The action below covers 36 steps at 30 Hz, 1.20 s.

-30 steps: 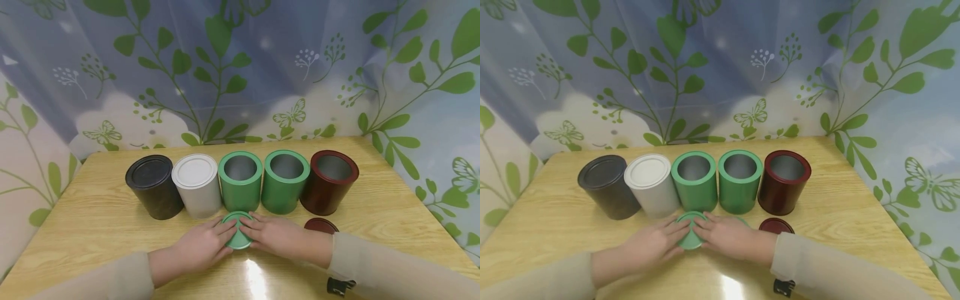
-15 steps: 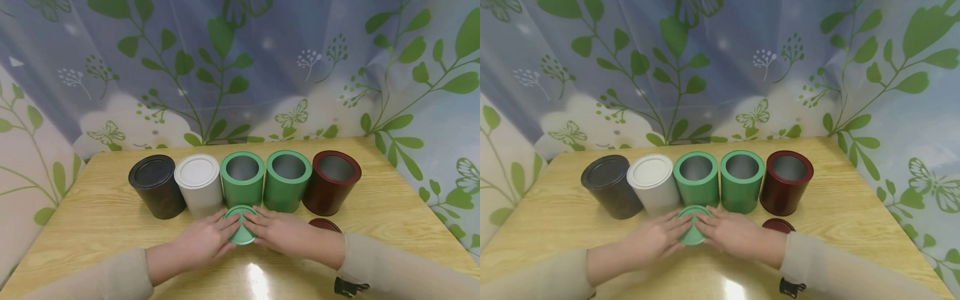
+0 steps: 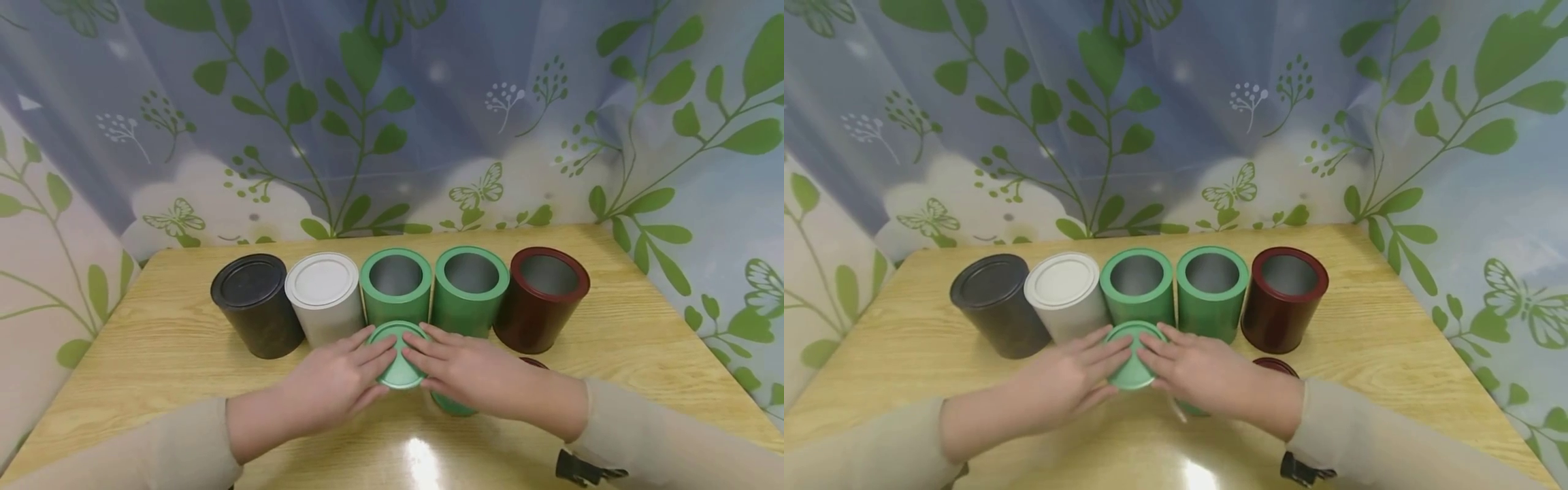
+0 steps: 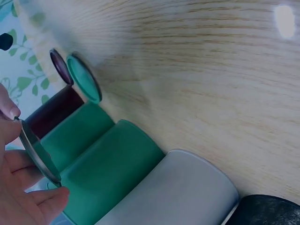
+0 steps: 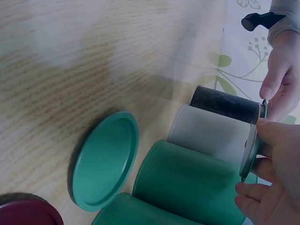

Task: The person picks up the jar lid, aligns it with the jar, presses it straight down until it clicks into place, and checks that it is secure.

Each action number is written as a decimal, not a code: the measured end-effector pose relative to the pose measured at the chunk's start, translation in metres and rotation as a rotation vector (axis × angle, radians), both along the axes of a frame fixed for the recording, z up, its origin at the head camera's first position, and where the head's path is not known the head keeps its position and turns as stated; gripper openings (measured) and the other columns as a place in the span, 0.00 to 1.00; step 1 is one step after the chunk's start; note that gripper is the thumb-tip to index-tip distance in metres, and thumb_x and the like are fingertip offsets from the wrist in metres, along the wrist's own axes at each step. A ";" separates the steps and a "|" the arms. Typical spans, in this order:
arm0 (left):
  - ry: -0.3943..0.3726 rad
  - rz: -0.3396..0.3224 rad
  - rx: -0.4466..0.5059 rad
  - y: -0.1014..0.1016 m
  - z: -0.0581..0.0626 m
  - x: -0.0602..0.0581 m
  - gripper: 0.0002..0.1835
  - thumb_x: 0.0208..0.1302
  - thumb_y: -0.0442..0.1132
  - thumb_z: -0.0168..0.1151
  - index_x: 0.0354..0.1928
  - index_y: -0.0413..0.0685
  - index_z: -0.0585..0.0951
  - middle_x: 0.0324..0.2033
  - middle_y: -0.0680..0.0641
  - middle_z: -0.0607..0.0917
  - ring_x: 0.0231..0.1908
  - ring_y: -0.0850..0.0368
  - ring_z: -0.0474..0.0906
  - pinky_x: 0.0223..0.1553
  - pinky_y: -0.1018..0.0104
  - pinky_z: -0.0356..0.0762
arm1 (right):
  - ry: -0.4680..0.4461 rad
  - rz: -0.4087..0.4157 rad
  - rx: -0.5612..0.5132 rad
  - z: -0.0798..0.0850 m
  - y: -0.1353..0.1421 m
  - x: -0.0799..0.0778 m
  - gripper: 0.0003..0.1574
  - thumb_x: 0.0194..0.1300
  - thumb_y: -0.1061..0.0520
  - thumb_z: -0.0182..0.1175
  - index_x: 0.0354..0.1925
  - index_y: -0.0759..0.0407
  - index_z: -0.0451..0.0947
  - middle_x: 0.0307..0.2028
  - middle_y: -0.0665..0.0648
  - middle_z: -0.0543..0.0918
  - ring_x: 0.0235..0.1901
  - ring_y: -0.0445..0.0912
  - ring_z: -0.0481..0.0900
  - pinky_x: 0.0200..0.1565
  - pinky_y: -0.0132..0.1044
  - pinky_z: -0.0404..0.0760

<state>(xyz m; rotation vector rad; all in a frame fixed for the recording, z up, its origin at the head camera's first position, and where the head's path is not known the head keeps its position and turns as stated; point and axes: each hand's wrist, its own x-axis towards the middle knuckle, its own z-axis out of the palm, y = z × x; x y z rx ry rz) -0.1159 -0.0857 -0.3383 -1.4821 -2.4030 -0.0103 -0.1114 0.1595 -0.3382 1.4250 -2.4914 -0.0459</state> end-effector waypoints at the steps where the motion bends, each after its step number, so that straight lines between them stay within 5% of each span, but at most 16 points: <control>1: -0.003 0.001 0.003 0.000 0.001 0.000 0.26 0.64 0.49 0.59 0.57 0.38 0.76 0.58 0.42 0.75 0.56 0.41 0.72 0.54 0.56 0.72 | -0.008 -0.002 -0.007 0.001 0.001 0.000 0.31 0.63 0.48 0.60 0.61 0.61 0.72 0.60 0.58 0.72 0.60 0.54 0.69 0.54 0.40 0.73; 23: 0.038 -0.033 0.089 0.004 0.016 -0.004 0.25 0.63 0.47 0.60 0.56 0.36 0.76 0.57 0.40 0.76 0.56 0.41 0.71 0.55 0.55 0.70 | -0.007 -0.011 -0.038 0.019 0.007 -0.003 0.32 0.63 0.48 0.60 0.61 0.60 0.71 0.61 0.57 0.71 0.60 0.54 0.68 0.53 0.40 0.74; 36: 0.043 -0.027 0.085 0.002 0.023 -0.014 0.26 0.64 0.47 0.58 0.58 0.36 0.75 0.57 0.41 0.75 0.57 0.41 0.70 0.57 0.56 0.69 | -0.104 -0.019 -0.015 0.031 0.007 -0.014 0.32 0.66 0.49 0.57 0.64 0.61 0.66 0.64 0.59 0.66 0.63 0.56 0.63 0.55 0.43 0.72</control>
